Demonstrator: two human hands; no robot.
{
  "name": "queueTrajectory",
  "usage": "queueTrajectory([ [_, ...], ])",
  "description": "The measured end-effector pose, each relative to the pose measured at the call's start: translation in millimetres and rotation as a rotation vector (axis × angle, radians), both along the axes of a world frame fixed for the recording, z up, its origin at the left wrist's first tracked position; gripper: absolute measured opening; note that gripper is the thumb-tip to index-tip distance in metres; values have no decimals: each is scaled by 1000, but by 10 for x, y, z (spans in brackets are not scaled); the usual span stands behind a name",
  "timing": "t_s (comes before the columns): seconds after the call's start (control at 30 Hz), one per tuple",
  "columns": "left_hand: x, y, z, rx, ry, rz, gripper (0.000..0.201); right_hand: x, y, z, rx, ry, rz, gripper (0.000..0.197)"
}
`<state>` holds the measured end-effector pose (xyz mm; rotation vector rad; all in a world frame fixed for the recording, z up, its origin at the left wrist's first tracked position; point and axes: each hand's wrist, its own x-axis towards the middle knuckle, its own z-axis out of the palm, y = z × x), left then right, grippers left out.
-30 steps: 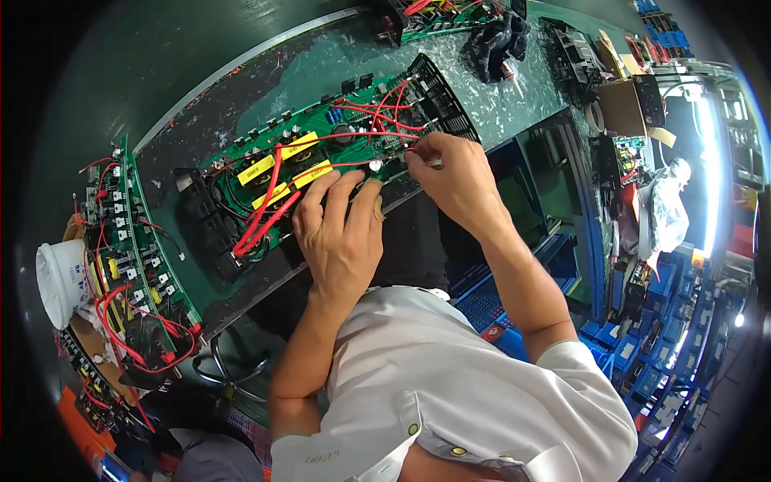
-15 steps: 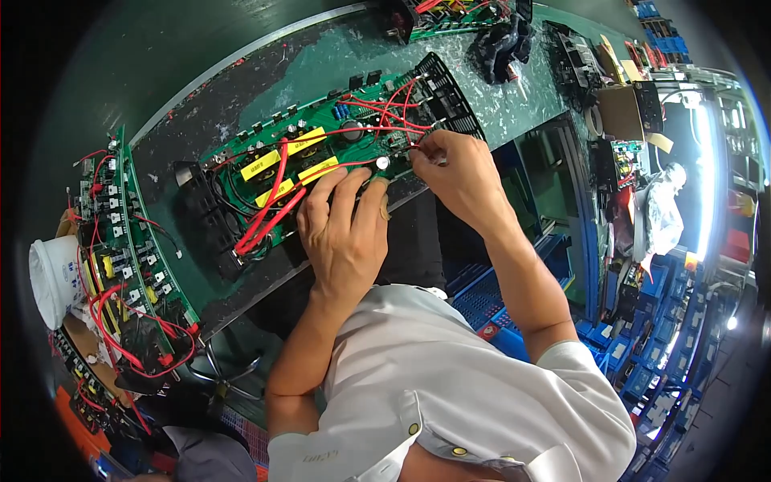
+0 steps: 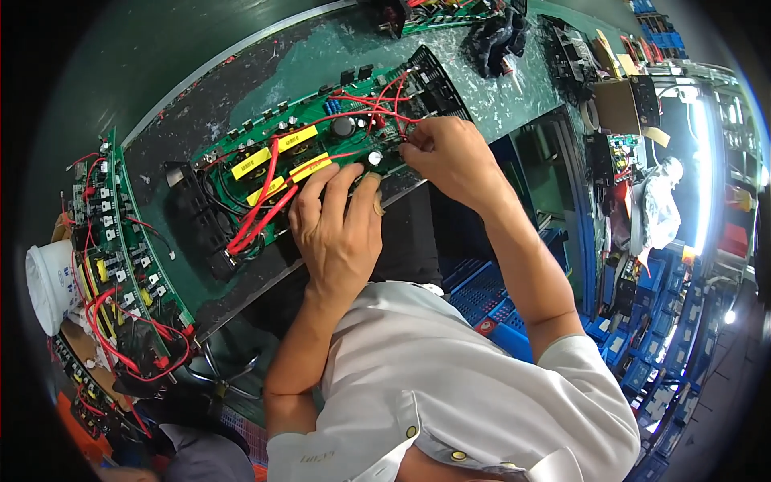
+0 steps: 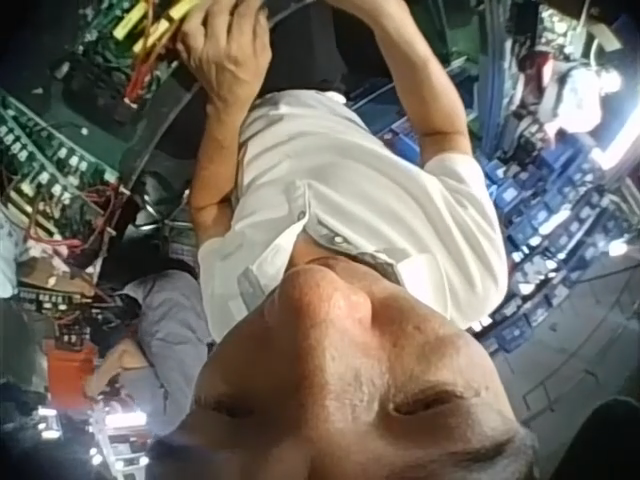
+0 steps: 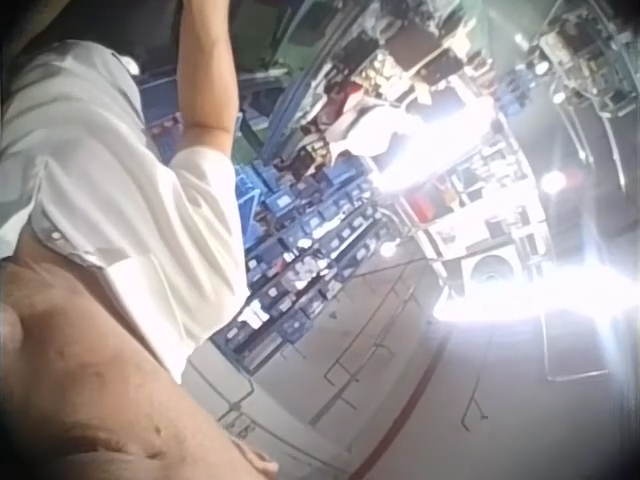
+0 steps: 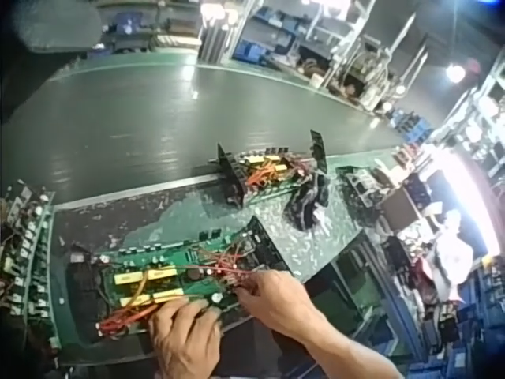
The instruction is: Assembling electronic circuit boards by connecting wires and attaching plastic covers using an electric screwdriver.
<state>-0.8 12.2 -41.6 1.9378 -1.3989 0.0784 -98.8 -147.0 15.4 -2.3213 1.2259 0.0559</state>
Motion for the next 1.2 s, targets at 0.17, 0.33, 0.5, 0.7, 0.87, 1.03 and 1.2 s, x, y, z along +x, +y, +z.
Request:
queueTrajectory([
  [0.17, -28, -28, 58, -2, -16, 9, 21, -15, 33, -45, -76, -7, 6, 24],
  [0.33, -5, 42, 34, 27, -38, -29, 27, -237, 36, 384, 14, -254, 54, 25],
  [0.5, -36, 17, 109, 1, -81, -51, 23, -886, -1664, 332, -430, -279, -365, 32],
  [0.7, -85, -2, 115, 23, -79, -31, 23, -789, -2366, -293, -62, -189, -331, 57],
  [0.87, -73, -2, 106, 38, -89, -57, 24, -663, -2269, -415, 144, -424, -227, 45],
  [1.03, -88, -1, 222, 96, -43, -95, 28, -931, -2035, -325, 381, -768, -355, 19],
  [1.2, -27, -20, 390, 100, 7, -109, 24, -1165, -1222, -398, 670, -1399, -631, 11],
])
